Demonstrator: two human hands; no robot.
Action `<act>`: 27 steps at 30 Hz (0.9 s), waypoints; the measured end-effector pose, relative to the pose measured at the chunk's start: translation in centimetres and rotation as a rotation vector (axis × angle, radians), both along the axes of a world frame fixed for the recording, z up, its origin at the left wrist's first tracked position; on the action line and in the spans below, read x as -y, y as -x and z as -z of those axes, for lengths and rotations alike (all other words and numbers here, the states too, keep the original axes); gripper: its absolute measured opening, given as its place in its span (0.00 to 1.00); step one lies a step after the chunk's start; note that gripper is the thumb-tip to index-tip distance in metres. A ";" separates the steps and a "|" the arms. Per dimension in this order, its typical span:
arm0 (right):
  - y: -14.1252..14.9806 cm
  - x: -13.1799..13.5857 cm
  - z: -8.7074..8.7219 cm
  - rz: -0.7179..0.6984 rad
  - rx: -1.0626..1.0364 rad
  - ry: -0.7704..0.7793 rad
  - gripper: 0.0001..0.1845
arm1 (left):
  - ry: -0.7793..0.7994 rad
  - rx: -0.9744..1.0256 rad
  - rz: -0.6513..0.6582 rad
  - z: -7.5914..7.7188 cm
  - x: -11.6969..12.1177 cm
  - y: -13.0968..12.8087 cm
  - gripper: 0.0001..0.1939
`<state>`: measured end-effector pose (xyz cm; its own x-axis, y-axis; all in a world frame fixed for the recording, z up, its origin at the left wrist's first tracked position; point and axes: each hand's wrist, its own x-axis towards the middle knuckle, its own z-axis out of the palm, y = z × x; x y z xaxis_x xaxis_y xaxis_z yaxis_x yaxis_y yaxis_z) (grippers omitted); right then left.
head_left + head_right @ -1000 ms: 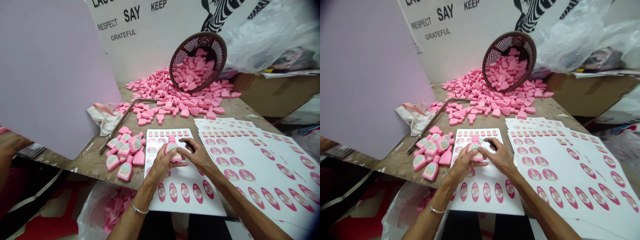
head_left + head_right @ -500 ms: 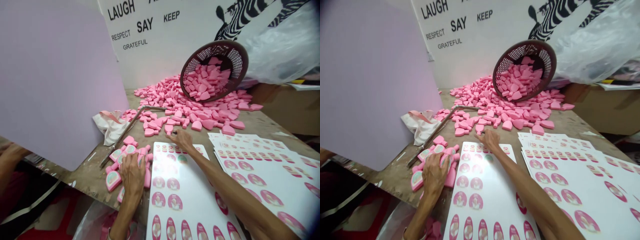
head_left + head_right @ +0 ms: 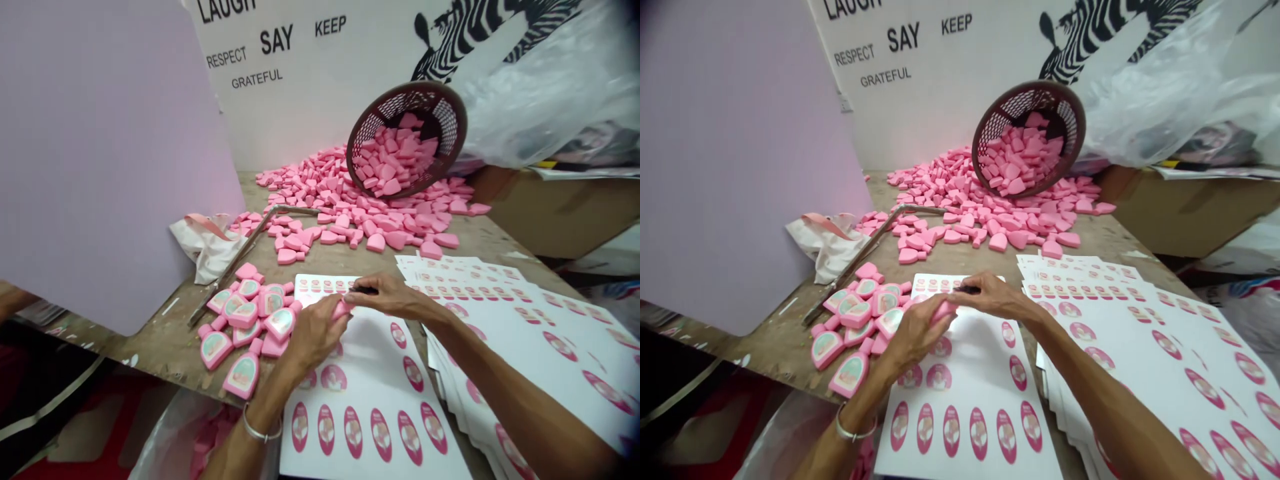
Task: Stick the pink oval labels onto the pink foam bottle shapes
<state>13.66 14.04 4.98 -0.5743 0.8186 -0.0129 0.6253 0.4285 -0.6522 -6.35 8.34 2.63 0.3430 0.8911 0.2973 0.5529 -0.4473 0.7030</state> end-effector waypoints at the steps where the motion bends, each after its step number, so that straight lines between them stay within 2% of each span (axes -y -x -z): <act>1: -0.3 0.4 1.0 0.097 0.001 -0.067 0.23 | 0.126 0.125 -0.035 0.5 0.0 -0.4 0.11; 3: -0.7 0.9 3.4 0.319 0.045 -0.234 0.20 | 0.339 0.357 -0.153 1.7 -0.1 -1.0 0.12; 5: -0.7 1.0 5.8 0.462 0.095 -0.346 0.16 | 0.458 0.499 -0.236 2.7 -0.3 -1.4 0.13; 7: -0.5 1.1 7.5 0.508 0.115 -0.398 0.12 | 0.491 0.537 -0.269 3.4 -0.7 -1.8 0.15; 9: -0.3 1.3 8.5 0.519 0.134 -0.450 0.10 | 0.503 0.559 -0.264 3.7 -1.1 -2.4 0.15; 15: -0.3 1.3 9.0 0.492 0.179 -0.516 0.09 | 0.547 0.622 -0.219 4.1 -1.7 -3.7 0.16; 22: -0.3 0.9 8.6 0.491 0.123 -0.450 0.07 | 0.531 0.652 -0.218 3.8 -1.6 -3.4 0.17; 27: 0.2 0.7 8.6 0.543 0.039 -0.416 0.09 | 0.542 0.694 -0.216 3.3 -1.5 -3.5 0.16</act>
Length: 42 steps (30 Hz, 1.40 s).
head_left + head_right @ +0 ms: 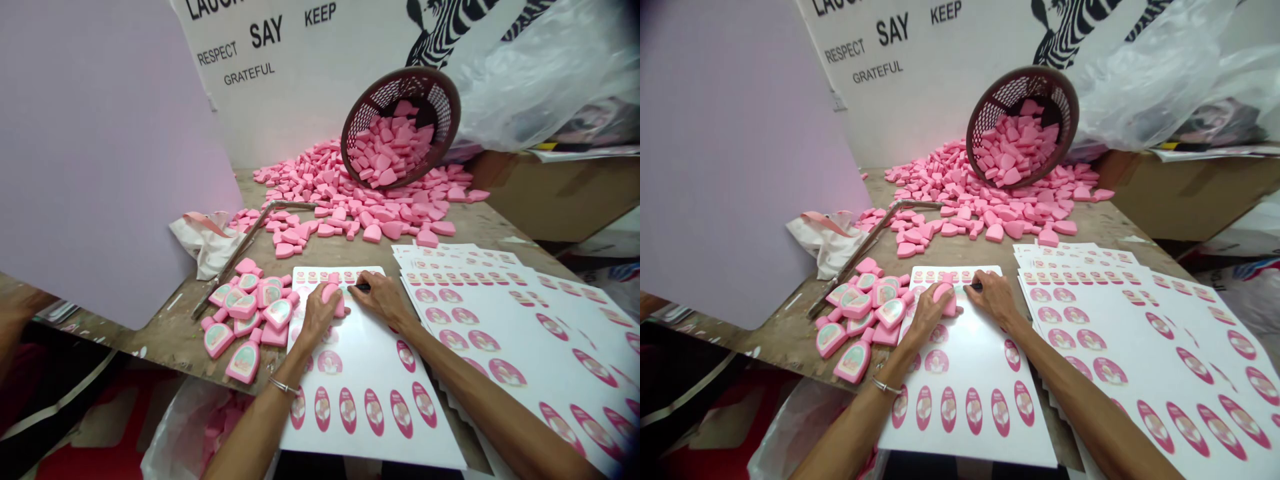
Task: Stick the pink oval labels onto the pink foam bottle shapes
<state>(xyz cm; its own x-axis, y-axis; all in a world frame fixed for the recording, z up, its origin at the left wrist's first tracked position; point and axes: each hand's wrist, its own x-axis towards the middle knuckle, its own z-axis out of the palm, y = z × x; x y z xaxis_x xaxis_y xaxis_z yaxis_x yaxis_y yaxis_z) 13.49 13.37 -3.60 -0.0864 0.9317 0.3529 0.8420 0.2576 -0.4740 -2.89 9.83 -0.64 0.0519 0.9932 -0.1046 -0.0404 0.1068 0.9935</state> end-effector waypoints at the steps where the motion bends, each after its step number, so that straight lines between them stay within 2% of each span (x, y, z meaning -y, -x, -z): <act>1: 0.0 0.1 0.0 0.004 -0.026 -0.002 0.10 | 0.006 0.011 -0.004 -0.1 0.0 0.0 0.16; 5: -0.2 0.9 -0.7 -0.001 -0.169 0.012 0.15 | 0.036 0.053 -0.001 -0.4 0.2 0.2 0.21; 9: -0.3 2.8 -3.0 -0.024 -0.532 0.108 0.20 | 0.058 0.205 0.016 -0.5 1.1 0.2 0.26; 11: 0.1 4.1 -4.2 -0.062 -0.607 0.149 0.20 | 0.097 0.313 0.023 -0.8 2.0 0.2 0.30; 13: 0.6 5.4 -5.2 -0.106 -0.626 0.179 0.18 | 0.184 0.384 0.037 -1.4 2.9 0.0 0.32; 15: 1.2 6.4 -5.7 -0.126 -0.649 0.186 0.18 | 0.245 0.435 0.038 -2.1 3.7 0.0 0.31; 18: 1.6 7.4 -6.0 -0.136 -0.664 0.174 0.17 | 0.223 0.517 0.045 -3.0 4.6 0.0 0.27; 23: 2.0 8.2 -6.4 -0.132 -0.641 0.141 0.17 | 0.167 0.547 0.087 -3.9 5.4 0.2 0.27; 36: 2.7 8.7 -6.8 -0.131 -0.596 0.069 0.12 | 0.136 0.514 0.108 -4.2 5.7 0.6 0.29; 42: 2.9 8.2 -6.7 -0.083 -0.506 0.043 0.14 | 0.018 0.418 0.151 -3.9 5.9 0.8 0.22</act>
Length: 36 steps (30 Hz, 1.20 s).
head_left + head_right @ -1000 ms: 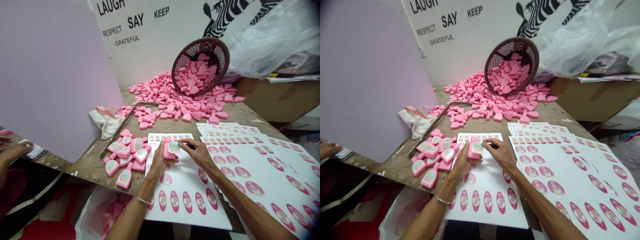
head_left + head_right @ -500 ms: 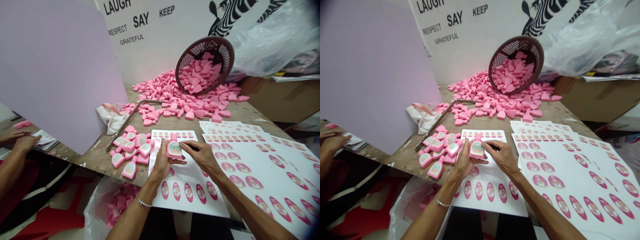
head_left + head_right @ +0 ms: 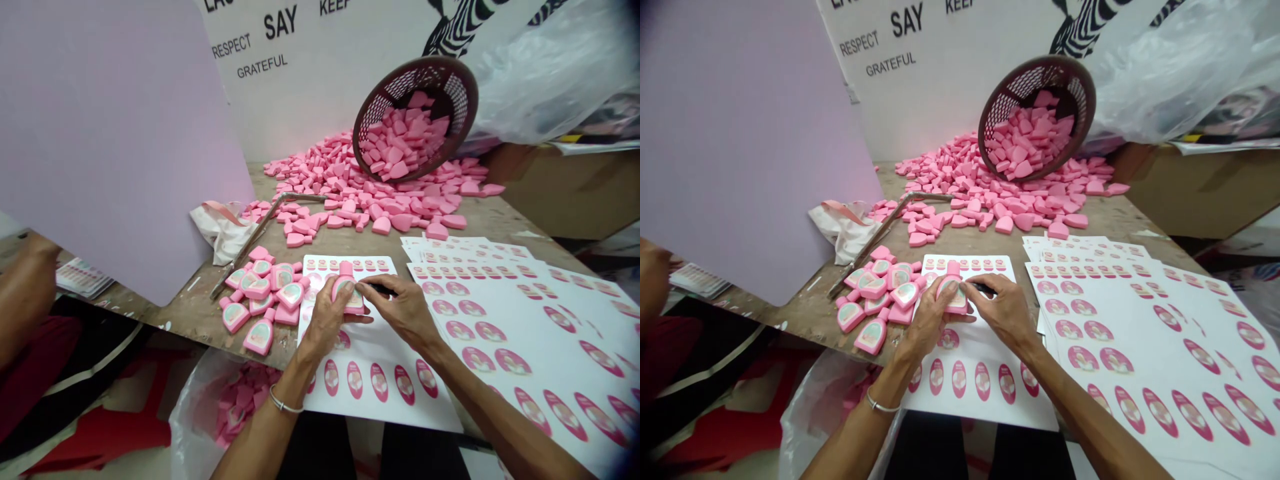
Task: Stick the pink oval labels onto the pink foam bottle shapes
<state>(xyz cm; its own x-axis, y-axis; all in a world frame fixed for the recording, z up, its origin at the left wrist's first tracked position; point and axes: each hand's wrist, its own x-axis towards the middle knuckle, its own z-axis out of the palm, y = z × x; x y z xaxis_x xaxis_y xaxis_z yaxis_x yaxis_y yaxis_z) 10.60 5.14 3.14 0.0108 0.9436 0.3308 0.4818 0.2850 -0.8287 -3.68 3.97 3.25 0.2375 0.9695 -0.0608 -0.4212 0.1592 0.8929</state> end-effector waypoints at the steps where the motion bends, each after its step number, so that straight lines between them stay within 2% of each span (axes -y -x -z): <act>1: -0.1 -0.1 0.1 0.011 0.021 0.023 0.15 | -0.014 -0.021 -0.007 0.1 0.0 0.0 0.22; 4: -0.4 -0.2 0.4 0.039 0.057 0.110 0.20 | -0.019 -0.045 -0.046 0.4 0.2 -0.1 0.22; 7: -0.5 0.2 1.1 -0.008 0.041 0.167 0.25 | -0.035 -0.056 -0.077 0.4 0.5 -0.1 0.18; 10: -0.5 0.8 1.5 -0.071 -0.057 0.289 0.26 | 0.005 -0.073 -0.053 0.4 0.9 -0.2 0.18; 13: -0.6 0.9 1.6 -0.072 -0.107 0.405 0.26 | 0.028 -0.065 0.011 0.5 1.6 -0.2 0.21; 17: -1.4 0.8 2.4 0.032 -0.042 0.302 0.27 | -0.006 -0.087 0.079 0.6 3.4 0.8 0.20; 19: -2.0 0.7 3.6 0.058 0.065 0.217 0.23 | -0.003 -0.167 0.044 0.4 4.7 2.4 0.18; 22: -3.0 0.6 6.0 0.053 0.317 0.060 0.17 | 0.031 -0.369 -0.163 0.0 6.8 6.3 0.17; 25: -4.0 0.5 7.9 0.064 0.563 -0.106 0.17 | 0.010 -0.686 -0.339 -0.1 9.1 11.4 0.16; 26: -4.3 0.4 8.1 0.089 0.643 -0.143 0.18 | -0.006 -0.801 -0.340 0.1 10.1 13.1 0.16; 28: -4.7 0.4 8.0 0.155 0.812 -0.180 0.20 | 0.019 -1.001 -0.245 0.8 12.0 16.1 0.15; 30: -4.4 0.4 7.2 0.193 0.945 -0.199 0.21 | 0.094 -1.194 -0.147 1.8 13.8 18.6 0.16; 31: -3.9 0.4 6.7 0.176 0.972 -0.216 0.21 | 0.123 -1.296 -0.139 2.3 14.5 19.5 0.15; 33: -2.1 0.3 5.5 0.036 0.943 -0.253 0.26 | 0.128 -1.461 -0.180 3.1 14.9 20.9 0.15; 34: -0.8 0.1 5.0 -0.077 0.908 -0.261 0.32 | 0.097 -1.502 -0.229 3.3 14.4 21.4 0.16; 36: 2.2 -0.8 4.3 -0.327 0.868 -0.236 0.48 | -0.041 -1.496 -0.371 3.4 12.1 21.9 0.16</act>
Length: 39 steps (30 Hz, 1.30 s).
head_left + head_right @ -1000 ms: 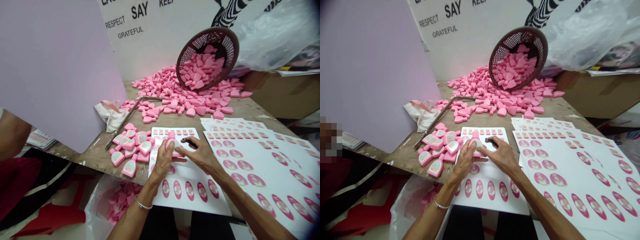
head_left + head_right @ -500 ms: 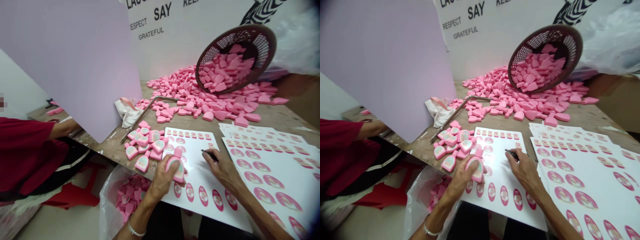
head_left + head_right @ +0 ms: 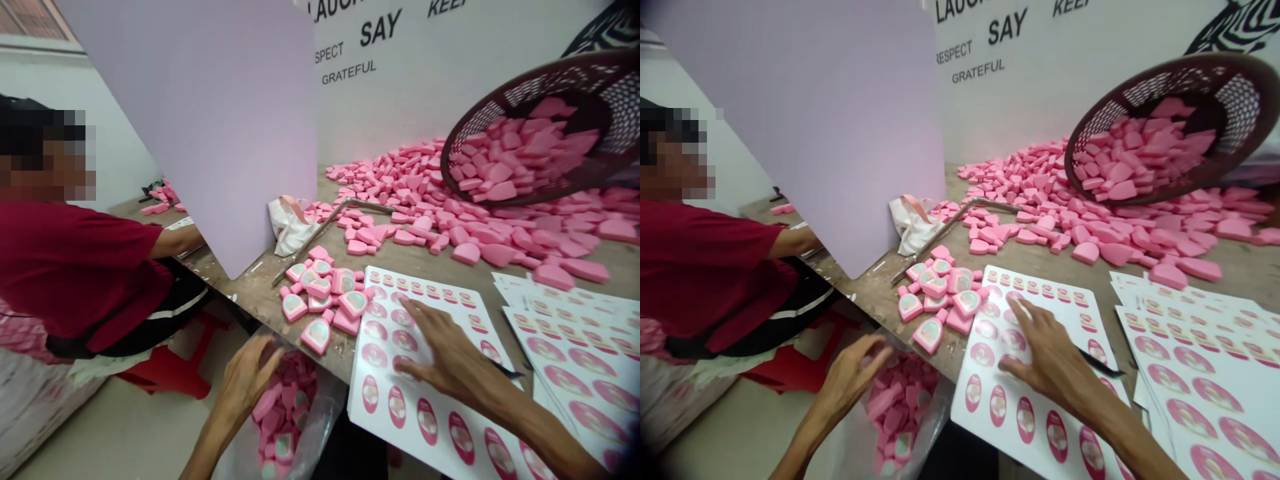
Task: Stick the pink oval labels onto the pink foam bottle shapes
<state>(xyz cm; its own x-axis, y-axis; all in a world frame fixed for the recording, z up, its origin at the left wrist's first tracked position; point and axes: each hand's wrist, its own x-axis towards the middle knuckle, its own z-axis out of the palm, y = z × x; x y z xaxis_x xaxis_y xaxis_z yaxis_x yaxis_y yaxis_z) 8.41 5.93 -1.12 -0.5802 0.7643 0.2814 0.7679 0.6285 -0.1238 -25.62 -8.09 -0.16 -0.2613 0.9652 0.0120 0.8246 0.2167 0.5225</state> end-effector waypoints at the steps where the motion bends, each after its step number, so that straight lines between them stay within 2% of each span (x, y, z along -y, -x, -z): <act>1: 1.6 -0.7 -0.3 -0.075 0.027 0.066 0.54 | -0.117 0.006 0.010 0.0 -1.8 0.1 0.17; 3: 4.8 -2.5 -0.5 -0.137 0.103 0.173 0.63 | -0.336 0.000 0.069 0.1 -6.3 0.2 0.19; 5: 7.4 -4.4 -0.4 -0.138 0.173 0.256 0.69 | -0.377 -0.038 0.150 0.6 -11.0 0.3 0.21; 7: 9.3 -6.0 0.0 -0.147 0.216 0.303 0.72 | -0.365 -0.052 0.157 1.6 -14.9 0.6 0.21; 9: 10.6 -6.5 0.6 -0.180 0.217 0.297 0.72 | -0.348 -0.055 0.152 2.7 -17.3 1.1 0.20; 12: 11.6 -5.7 1.6 -0.225 0.146 0.267 0.70 | -0.332 -0.030 0.135 3.7 -18.1 2.0 0.18; 17: 13.1 -2.3 3.1 -0.266 -0.025 0.241 0.64 | -0.333 0.085 0.139 3.7 -14.6 3.4 0.19; 20: 14.5 0.1 4.0 -0.289 -0.089 0.216 0.64 | -0.353 0.175 0.116 3.6 -11.2 4.1 0.22; 24: 16.6 4.0 4.5 -0.346 -0.110 0.255 0.65 | -0.390 0.274 0.003 4.2 -5.7 4.5 0.23; 27: 17.7 7.6 4.3 -0.402 -0.024 0.299 0.62 | -0.391 0.345 -0.061 5.2 -1.3 4.6 0.25; 29: 18.0 9.3 3.7 -0.488 0.063 0.348 0.58 | -0.353 0.425 -0.100 5.8 0.9 4.7 0.26; 32: 17.7 8.8 2.0 -0.615 0.075 0.405 0.52 | -0.360 0.437 -0.178 5.5 1.6 5.1 0.23; 33: 17.4 7.6 1.3 -0.611 0.050 0.397 0.50 | -0.387 0.392 -0.167 5.0 0.8 5.1 0.22; 35: 16.3 3.5 -0.1 -0.504 0.007 0.340 0.43 | -0.439 0.257 -0.046 3.5 -2.4 4.4 0.20; 37: 15.0 -1.6 -0.9 -0.294 0.015 0.252 0.41 | -0.468 0.094 0.144 2.1 -7.6 3.0 0.19; 39: 13.9 -6.6 -1.0 -0.151 0.082 0.230 0.46 | -0.482 0.048 0.244 1.3 -14.0 1.2 0.15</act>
